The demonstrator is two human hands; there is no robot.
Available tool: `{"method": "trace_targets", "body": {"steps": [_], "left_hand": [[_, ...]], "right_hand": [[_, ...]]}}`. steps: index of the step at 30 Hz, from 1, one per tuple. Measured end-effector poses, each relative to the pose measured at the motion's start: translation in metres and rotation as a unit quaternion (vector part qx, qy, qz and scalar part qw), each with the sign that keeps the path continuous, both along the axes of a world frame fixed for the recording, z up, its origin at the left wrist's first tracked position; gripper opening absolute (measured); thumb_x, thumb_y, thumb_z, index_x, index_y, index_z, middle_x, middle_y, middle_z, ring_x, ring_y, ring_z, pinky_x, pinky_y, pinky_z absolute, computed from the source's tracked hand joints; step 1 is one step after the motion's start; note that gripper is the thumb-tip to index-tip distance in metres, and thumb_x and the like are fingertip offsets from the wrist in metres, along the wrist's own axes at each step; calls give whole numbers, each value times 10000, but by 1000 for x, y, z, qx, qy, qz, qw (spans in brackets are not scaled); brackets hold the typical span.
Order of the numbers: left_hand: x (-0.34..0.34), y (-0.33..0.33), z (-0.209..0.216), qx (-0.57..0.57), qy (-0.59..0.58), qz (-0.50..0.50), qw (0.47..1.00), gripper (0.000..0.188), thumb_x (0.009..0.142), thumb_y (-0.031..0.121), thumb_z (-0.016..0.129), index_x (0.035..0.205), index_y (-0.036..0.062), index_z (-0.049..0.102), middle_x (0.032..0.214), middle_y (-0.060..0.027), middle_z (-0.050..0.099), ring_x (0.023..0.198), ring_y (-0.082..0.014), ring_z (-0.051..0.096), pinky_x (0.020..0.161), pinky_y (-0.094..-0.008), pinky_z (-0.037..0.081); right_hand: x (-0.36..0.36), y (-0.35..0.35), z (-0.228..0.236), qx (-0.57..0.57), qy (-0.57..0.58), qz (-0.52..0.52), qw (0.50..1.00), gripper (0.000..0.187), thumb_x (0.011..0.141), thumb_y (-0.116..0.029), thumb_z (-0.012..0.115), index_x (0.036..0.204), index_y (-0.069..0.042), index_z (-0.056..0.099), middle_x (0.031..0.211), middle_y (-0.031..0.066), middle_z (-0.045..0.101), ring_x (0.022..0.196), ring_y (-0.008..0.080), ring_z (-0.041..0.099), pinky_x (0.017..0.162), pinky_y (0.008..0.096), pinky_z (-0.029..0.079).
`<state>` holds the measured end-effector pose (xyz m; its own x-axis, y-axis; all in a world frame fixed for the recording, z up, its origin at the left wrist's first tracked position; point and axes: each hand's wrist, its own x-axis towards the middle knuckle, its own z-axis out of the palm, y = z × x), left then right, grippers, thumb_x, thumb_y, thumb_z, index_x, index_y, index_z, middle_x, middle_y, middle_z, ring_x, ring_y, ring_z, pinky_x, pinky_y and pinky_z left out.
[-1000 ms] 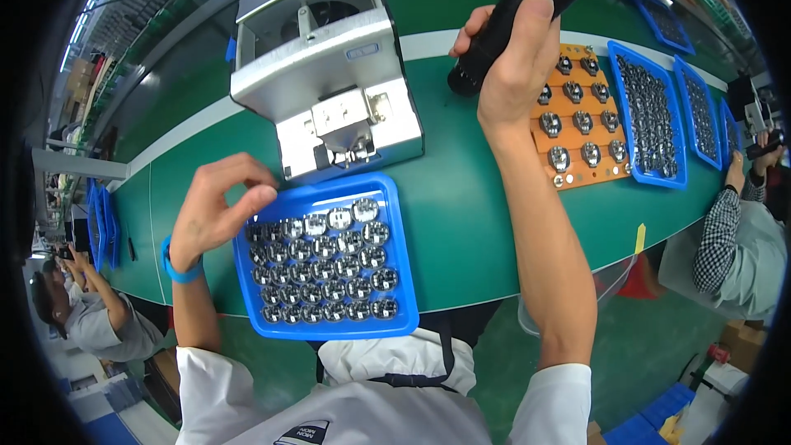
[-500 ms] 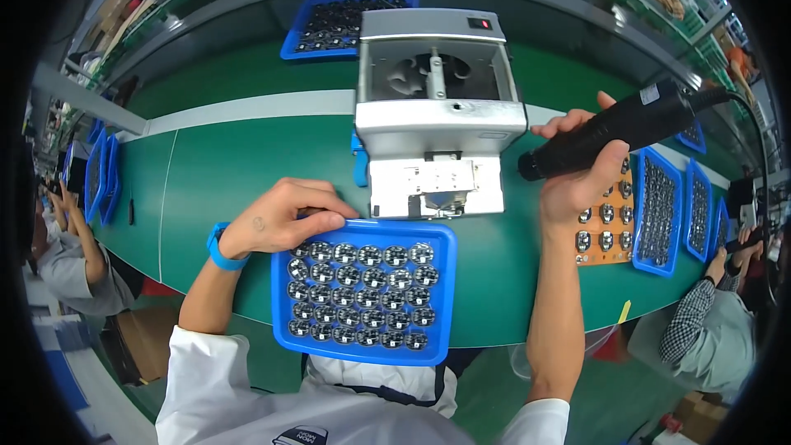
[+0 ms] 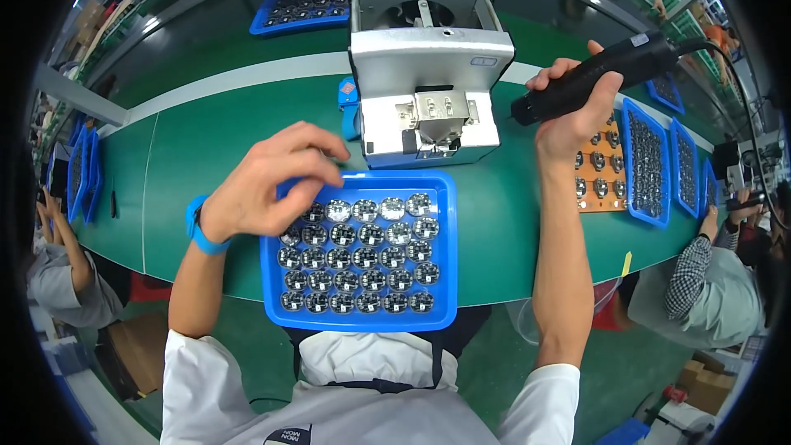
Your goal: The person assembles electronic components onto a mounting board by securing them with an electric screwdriver.
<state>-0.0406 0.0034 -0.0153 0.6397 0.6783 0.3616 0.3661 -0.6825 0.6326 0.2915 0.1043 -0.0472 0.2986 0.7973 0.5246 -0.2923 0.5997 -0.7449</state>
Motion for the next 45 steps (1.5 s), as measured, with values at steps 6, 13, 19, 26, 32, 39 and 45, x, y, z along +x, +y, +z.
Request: {"method": "trace_targets", "body": {"steps": [6,13,19,26,32,39,45], "left_hand": [[13,-15,9,67,109,-99,987,193,781,237,707,877,72,730,1208,-166,603,1108,-349,580,928,-462,457],[18,-10,5,56,140,-103,983,304,784,381,742,895,97,741,1234,-155,596,1105,-333,581,922,-462,459],[23,-12,1,66,167,-98,979,333,778,411,746,924,111,745,1258,-149,591,1111,-324,578,922,-457,459],[28,-15,3,77,203,-104,971,349,778,424,740,932,112,733,1284,-142,584,1143,-334,567,960,-478,450],[32,-22,10,39,223,-61,972,329,782,408,742,910,106,719,1321,-151,561,1220,-354,526,1004,-513,426],[33,-23,6,38,213,-60,974,327,785,401,743,905,98,710,1333,-146,555,1227,-361,516,1004,-513,429],[28,-21,3,61,185,-76,978,329,792,400,733,916,97,713,1308,-135,568,1213,-362,529,1007,-503,435]], "right_hand": [[-1,0,3,3,-23,-5,1000,619,1023,-550,310,1298,-7,418,812,106,546,661,202,560,631,365,504],[1,2,3,-7,-45,-20,999,626,1021,-557,292,1281,-8,441,807,111,549,663,202,565,638,369,506],[2,4,2,-13,-40,-14,999,631,1018,-565,294,1273,-10,449,808,111,553,668,199,571,642,369,510],[4,5,-1,-29,-39,-23,999,641,1010,-577,305,1280,-16,458,823,110,544,694,211,549,672,388,485],[-2,4,6,-17,-52,-22,998,637,1018,-566,285,1272,-7,453,800,110,560,670,195,575,646,363,515],[-4,1,5,-7,-48,-17,999,665,1010,-585,278,1302,-6,426,797,103,554,665,193,570,646,361,517],[0,-8,23,33,-40,-2,999,713,986,-650,272,1345,-46,393,787,102,556,611,198,551,585,368,501]]}}
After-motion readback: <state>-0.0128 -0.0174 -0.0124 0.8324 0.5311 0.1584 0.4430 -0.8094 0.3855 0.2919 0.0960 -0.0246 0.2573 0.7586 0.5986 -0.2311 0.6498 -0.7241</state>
